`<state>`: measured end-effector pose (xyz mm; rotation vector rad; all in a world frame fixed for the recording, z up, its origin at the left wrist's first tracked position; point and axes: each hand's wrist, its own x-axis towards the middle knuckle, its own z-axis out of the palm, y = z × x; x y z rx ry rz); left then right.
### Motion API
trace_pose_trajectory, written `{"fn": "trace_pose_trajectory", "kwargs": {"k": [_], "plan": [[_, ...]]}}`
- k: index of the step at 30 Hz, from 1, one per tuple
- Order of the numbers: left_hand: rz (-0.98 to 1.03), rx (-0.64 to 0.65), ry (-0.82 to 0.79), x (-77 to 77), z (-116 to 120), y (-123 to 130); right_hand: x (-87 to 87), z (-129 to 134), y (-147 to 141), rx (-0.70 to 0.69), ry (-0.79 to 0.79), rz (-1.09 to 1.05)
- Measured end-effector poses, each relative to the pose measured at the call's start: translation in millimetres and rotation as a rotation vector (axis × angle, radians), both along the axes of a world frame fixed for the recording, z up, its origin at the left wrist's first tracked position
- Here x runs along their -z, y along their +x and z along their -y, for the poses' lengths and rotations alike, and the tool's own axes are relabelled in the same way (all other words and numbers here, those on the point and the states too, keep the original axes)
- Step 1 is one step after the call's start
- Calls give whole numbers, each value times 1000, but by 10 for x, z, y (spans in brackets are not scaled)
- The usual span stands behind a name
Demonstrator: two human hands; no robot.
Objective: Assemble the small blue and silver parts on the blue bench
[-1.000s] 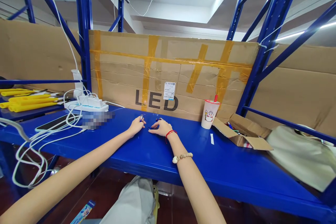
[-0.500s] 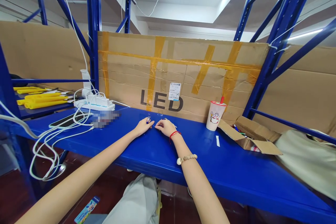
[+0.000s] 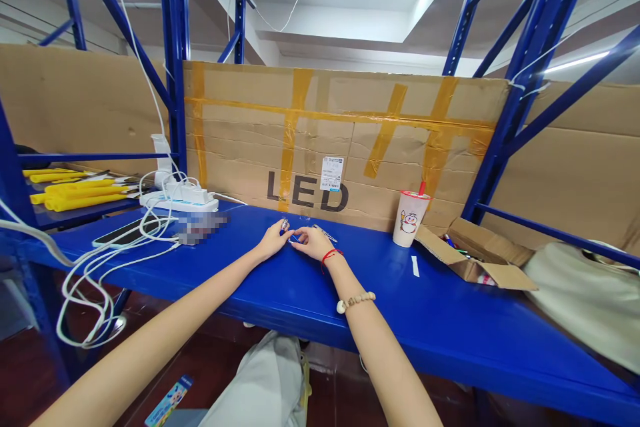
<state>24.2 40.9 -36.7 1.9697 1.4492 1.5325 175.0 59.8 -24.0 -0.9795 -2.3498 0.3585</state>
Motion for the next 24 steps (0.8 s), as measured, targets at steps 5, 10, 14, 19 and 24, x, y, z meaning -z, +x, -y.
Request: {"fn": "trace_pose_trajectory", "kwargs": {"k": [5,10,14,19,24], "plan": [[-93,10,2,41,-36,-15,-57,62,-12,37,93,151],[-170,24,-6,75,-67,-31,-102,120,-17,52,85,213],[-178,9,-18,80,-77,-29,-124,153,-27,39,56,221],[-249,-13,-61,61,-75,-26,-122,146,-42,11,36,241],[-368,-18,-118,15,-10,-38,-104,147,-61,-13,117,336]]}}
